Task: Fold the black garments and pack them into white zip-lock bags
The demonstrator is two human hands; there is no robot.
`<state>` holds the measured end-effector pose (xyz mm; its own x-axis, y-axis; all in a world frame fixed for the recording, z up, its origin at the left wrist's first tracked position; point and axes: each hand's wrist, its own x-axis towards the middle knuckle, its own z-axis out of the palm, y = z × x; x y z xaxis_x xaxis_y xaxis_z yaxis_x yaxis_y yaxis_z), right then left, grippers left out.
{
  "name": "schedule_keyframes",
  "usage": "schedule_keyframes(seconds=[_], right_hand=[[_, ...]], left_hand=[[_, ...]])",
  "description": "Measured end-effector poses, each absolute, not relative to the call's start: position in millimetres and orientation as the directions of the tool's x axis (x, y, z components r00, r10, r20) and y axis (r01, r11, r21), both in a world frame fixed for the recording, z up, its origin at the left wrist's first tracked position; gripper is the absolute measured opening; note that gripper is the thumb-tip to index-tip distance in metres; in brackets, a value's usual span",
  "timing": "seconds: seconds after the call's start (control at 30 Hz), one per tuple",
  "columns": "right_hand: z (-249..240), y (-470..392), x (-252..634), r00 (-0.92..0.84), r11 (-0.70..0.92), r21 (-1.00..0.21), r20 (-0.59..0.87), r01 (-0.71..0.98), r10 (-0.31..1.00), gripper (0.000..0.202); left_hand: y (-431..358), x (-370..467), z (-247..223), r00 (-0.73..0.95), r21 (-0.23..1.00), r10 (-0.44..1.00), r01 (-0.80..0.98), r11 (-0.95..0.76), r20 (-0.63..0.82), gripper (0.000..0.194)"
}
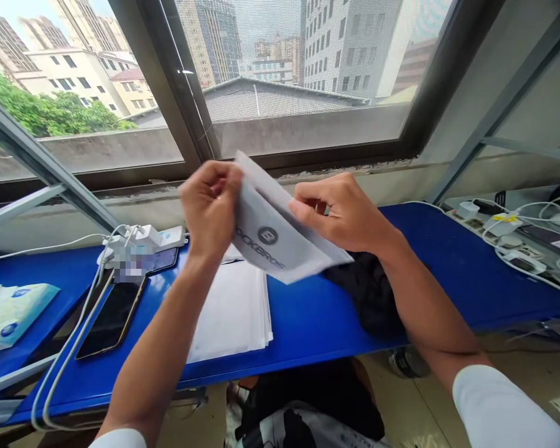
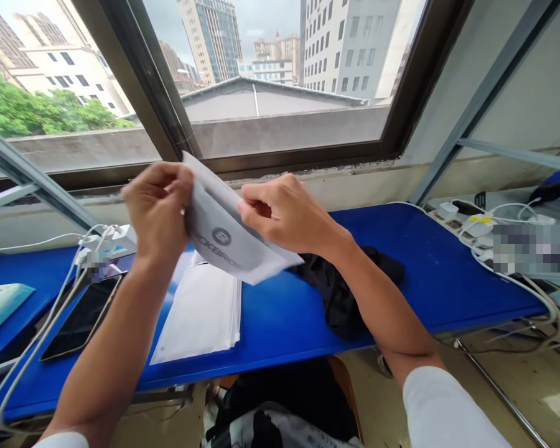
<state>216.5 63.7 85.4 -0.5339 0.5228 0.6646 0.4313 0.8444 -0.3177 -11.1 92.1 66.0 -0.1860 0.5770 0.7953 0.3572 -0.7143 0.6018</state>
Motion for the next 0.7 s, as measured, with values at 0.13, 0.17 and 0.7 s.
schedule_keyframes(seconds=[0.13,0.17,0.7], right_hand=[[90.6,63.4,226.7,-0.619,0.843,-0.322,0.574,0.431,0.536,0.038],[90.8,63.9,227.7,-0.626,0.844,-0.333,0.567,0.420,0.535,0.037],[76.8,73.3,213.7,-0.606,0.774,-0.529,0.503,0.349,0.617,0.030]], left_hand=[[125.1,-59.2,77.2,-0.362,0.562,0.441,0.381,-0.734,0.821,0.025],[128.6,-64.8,78.3,-0.354,0.555,0.437,0.390,-0.735,0.827,0.026],[89.2,-39.6,74.8,0.052,0.447,0.495,0.357,-0.820,0.867,0.025]])
